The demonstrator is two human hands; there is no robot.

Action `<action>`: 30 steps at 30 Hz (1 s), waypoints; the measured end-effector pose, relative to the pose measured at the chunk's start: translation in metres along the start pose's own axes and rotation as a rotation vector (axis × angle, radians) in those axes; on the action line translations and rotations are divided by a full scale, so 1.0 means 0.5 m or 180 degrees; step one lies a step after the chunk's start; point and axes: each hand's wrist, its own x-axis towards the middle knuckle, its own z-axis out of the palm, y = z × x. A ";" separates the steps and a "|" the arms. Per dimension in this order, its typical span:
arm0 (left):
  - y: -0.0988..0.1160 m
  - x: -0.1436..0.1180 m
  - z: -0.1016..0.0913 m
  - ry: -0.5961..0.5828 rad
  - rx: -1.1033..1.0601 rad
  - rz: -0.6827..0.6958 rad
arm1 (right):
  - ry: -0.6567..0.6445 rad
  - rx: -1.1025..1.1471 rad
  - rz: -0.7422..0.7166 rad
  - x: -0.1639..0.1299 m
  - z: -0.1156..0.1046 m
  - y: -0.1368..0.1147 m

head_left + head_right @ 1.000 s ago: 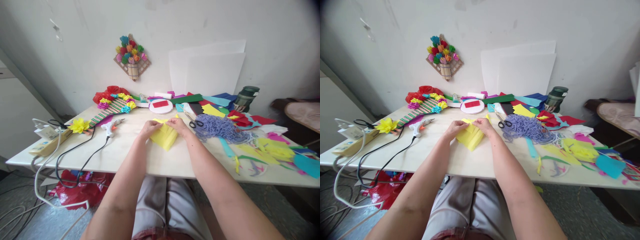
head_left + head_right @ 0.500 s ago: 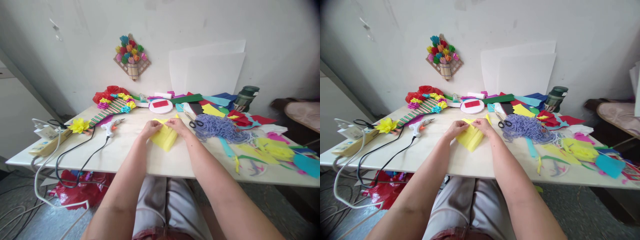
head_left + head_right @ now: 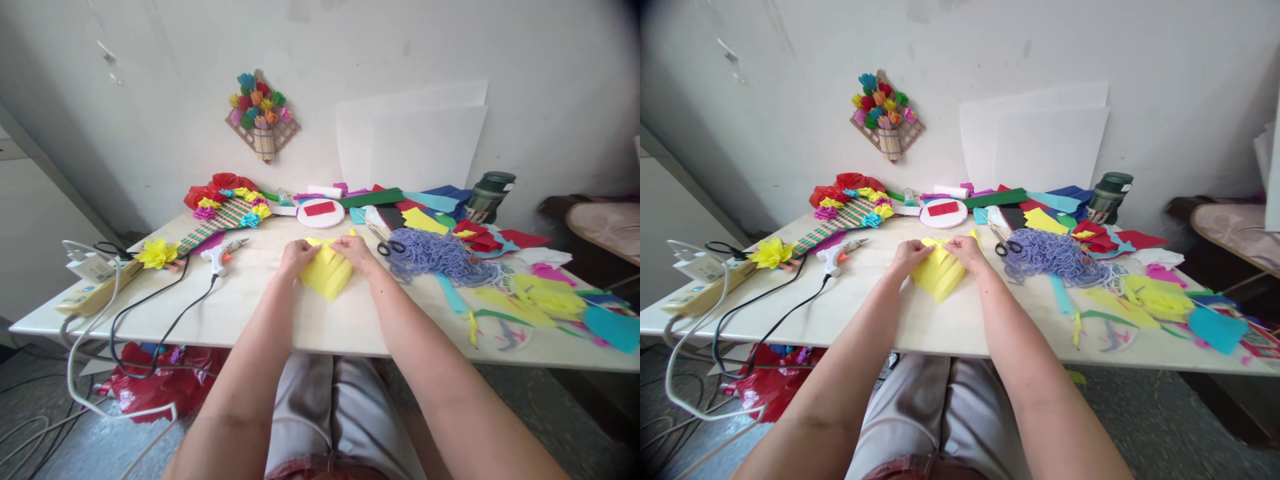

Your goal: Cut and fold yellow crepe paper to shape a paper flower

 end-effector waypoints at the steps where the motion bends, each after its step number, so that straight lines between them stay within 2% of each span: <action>1: 0.002 -0.001 -0.001 0.0018 -0.0009 -0.0021 | 0.0010 0.0014 0.0002 0.000 0.000 0.000; 5: 0.009 -0.008 -0.005 0.0010 -0.0145 -0.0047 | -0.0021 0.0138 0.0018 0.000 -0.004 0.001; 11: 0.022 -0.022 -0.009 -0.0615 -0.0314 -0.0044 | -0.0287 0.0103 0.0036 -0.005 -0.006 0.000; 15: 0.021 -0.022 -0.007 -0.0567 -0.0658 0.0096 | -0.0419 0.0318 0.0030 -0.005 -0.005 0.002; 20: 0.011 -0.014 -0.002 -0.0335 -0.1020 0.0163 | -0.0077 0.0696 0.0091 0.005 -0.006 0.011; 24: 0.015 -0.016 -0.001 -0.0450 -0.0792 0.0074 | 0.0201 0.0604 0.0120 0.008 -0.006 0.012; 27: 0.018 -0.019 -0.003 -0.0601 -0.0592 0.0095 | 0.0218 0.0541 0.0062 0.007 -0.005 0.009; 30: 0.017 -0.018 -0.005 -0.0599 -0.0424 0.0176 | 0.0154 0.0558 0.0029 0.007 -0.004 0.009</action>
